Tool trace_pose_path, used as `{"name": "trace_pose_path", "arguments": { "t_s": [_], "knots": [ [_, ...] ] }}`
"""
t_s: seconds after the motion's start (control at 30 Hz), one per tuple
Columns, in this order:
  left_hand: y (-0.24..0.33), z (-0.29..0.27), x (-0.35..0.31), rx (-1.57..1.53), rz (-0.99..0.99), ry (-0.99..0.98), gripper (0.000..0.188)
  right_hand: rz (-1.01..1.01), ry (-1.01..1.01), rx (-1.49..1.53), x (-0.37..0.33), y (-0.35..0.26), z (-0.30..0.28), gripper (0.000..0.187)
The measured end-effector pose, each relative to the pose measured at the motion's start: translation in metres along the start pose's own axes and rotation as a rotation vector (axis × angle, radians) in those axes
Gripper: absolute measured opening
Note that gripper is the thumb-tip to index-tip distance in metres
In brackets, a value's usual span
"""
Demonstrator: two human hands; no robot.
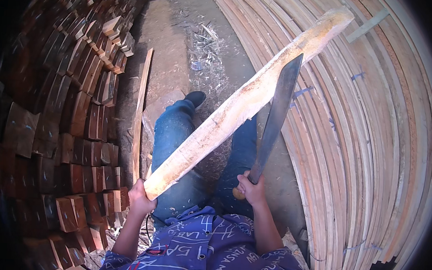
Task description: The person sits on the ground and uses a machete to shave thin strips off a long wooden plank. They hold the plank with their left hand and repeatedly strike it with the machete in their right hand, creating wood shavings.
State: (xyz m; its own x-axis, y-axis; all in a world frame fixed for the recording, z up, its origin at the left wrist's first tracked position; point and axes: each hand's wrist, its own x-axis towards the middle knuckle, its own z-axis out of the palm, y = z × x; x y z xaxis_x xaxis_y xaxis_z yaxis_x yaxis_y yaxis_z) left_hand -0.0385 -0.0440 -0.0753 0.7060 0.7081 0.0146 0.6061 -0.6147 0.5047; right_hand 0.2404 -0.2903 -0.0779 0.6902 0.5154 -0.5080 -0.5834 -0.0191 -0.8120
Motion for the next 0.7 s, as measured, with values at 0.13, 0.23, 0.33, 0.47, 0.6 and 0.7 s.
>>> {"name": "trace_pose_path", "arguments": {
  "t_s": [0.13, 0.23, 0.33, 0.47, 0.6, 0.7],
  "knots": [
    [-0.008, 0.003, -0.004, 0.013, -0.026, -0.028, 0.039, 0.033, -0.105, -0.003, 0.006, -0.023, 0.000, 0.028],
    [-0.012, 0.001, -0.003, 0.044, -0.022, -0.061, 0.042, 0.026, -0.213, 0.048, 0.007, -0.040, 0.003, 0.030],
    [-0.010, -0.003, 0.003, 0.044, 0.007, -0.069, 0.042, 0.051, -0.413, 0.143, 0.010, -0.049, 0.003, 0.033],
    [-0.006, -0.005, 0.009, 0.026, 0.024, -0.094, 0.039, 0.207, -0.577, 0.106, 0.026, -0.059, 0.012, 0.037],
    [-0.004, -0.009, 0.012, 0.068, 0.029, -0.072, 0.036, 0.337, -0.705, 0.184, 0.039, -0.055, 0.008, 0.038],
    [0.000, -0.014, 0.017, 0.088, 0.078, -0.064, 0.037, 0.434, -0.843, 0.391, 0.044, -0.040, 0.001, 0.037]
  ]
}}
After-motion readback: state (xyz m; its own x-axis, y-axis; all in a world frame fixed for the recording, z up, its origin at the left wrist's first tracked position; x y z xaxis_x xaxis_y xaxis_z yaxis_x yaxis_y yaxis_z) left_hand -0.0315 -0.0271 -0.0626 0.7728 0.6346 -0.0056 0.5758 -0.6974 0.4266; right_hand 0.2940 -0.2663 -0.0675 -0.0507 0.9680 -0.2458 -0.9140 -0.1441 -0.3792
